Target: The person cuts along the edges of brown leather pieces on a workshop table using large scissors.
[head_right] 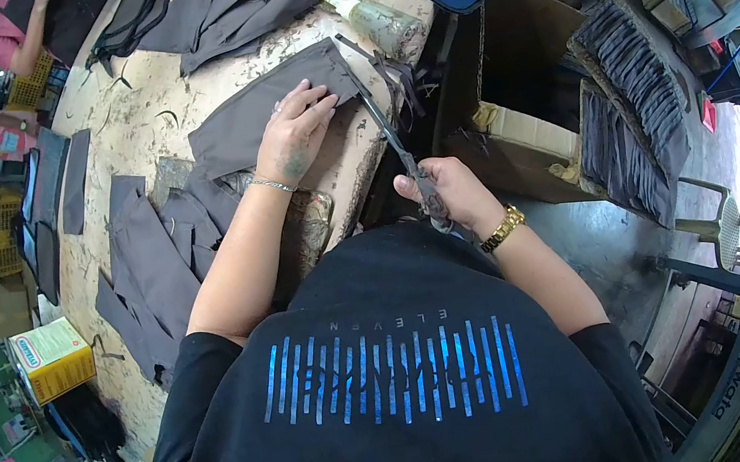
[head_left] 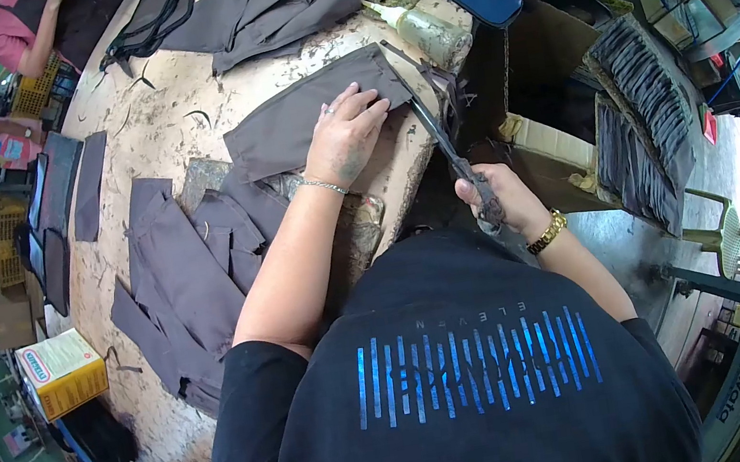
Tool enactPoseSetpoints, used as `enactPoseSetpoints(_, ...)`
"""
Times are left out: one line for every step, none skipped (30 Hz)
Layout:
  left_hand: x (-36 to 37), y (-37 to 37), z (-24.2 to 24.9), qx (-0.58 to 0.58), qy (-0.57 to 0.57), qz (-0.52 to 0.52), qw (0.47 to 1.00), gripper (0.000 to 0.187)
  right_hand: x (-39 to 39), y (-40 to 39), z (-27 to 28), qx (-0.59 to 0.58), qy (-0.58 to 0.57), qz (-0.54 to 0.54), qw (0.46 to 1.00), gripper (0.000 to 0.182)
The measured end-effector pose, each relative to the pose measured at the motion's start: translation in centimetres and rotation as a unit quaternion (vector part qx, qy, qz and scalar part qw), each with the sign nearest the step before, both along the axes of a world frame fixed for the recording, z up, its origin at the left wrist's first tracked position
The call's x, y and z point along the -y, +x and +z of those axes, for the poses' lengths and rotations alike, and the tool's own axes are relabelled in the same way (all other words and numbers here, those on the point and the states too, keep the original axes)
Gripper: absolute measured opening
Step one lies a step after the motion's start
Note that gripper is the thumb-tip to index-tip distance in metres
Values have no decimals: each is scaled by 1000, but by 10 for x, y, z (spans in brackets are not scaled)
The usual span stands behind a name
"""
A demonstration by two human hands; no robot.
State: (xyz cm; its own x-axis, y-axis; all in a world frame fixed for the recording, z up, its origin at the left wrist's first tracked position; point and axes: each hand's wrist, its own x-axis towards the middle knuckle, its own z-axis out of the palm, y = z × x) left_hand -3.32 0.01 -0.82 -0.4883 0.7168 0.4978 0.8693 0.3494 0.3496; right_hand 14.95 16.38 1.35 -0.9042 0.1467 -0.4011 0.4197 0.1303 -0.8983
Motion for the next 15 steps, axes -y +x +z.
enactPoseSetpoints(0, 1, 2, 0, 1, 0, 1000, 21, 1, -3, 0, -4, 12, 0, 1000, 52)
enactPoseSetpoints(-1, 2, 5, -7, 10, -4, 1000, 21, 2, -6, 1, -9, 25, 1, 1000, 53)
enactPoseSetpoints(-1, 3, 6, -13, 18, -7, 1000, 22, 3, -7, 0, -9, 26, 2, 1000, 53)
enactPoseSetpoints(-1, 3, 6, -13, 19, -6, 1000, 22, 4, -9, 0, -18, 19, -4, 1000, 53)
enactPoseSetpoints(0, 3, 6, -13, 20, -4, 1000, 22, 5, -9, -1, -27, 12, -10, 1000, 54)
enactPoseSetpoints(0, 3, 6, -12, 21, -3, 1000, 21, 4, -9, -2, -27, 12, -9, 1000, 54)
enactPoseSetpoints(0, 3, 6, -12, 21, -2, 1000, 21, 2, -8, -2, -18, 20, 5, 1000, 51)
enactPoseSetpoints(0, 2, 6, -10, 24, -3, 1000, 22, 1, -8, -3, -9, 29, 18, 999, 49)
enactPoseSetpoints(0, 2, 6, -7, 27, -5, 1000, 22, 1, -7, -3, -9, 28, 18, 999, 49)
enactPoseSetpoints(0, 2, 5, -6, 27, -5, 1000, 22, 2, -6, -2, -14, 50, 20, 998, 48)
enactPoseSetpoints(-1, 2, 5, -4, 31, -7, 999, 21, 2, -6, -2, -19, 72, 22, 997, 47)
enactPoseSetpoints(-1, 1, 5, -2, 36, -9, 999, 21, 3, -5, -1, -19, 72, 22, 997, 47)
enactPoseSetpoints(-1, 1, 5, -1, 36, -9, 999, 21, 5, -5, 0, -15, 70, 5, 997, 50)
enactPoseSetpoints(-1, 1, 5, -4, 35, -10, 999, 20, 7, -4, 0, -11, 67, -11, 998, 53)
enactPoseSetpoints(0, 2, 6, -6, 34, -10, 999, 20, 9, -5, 2, -10, 67, -11, 998, 53)
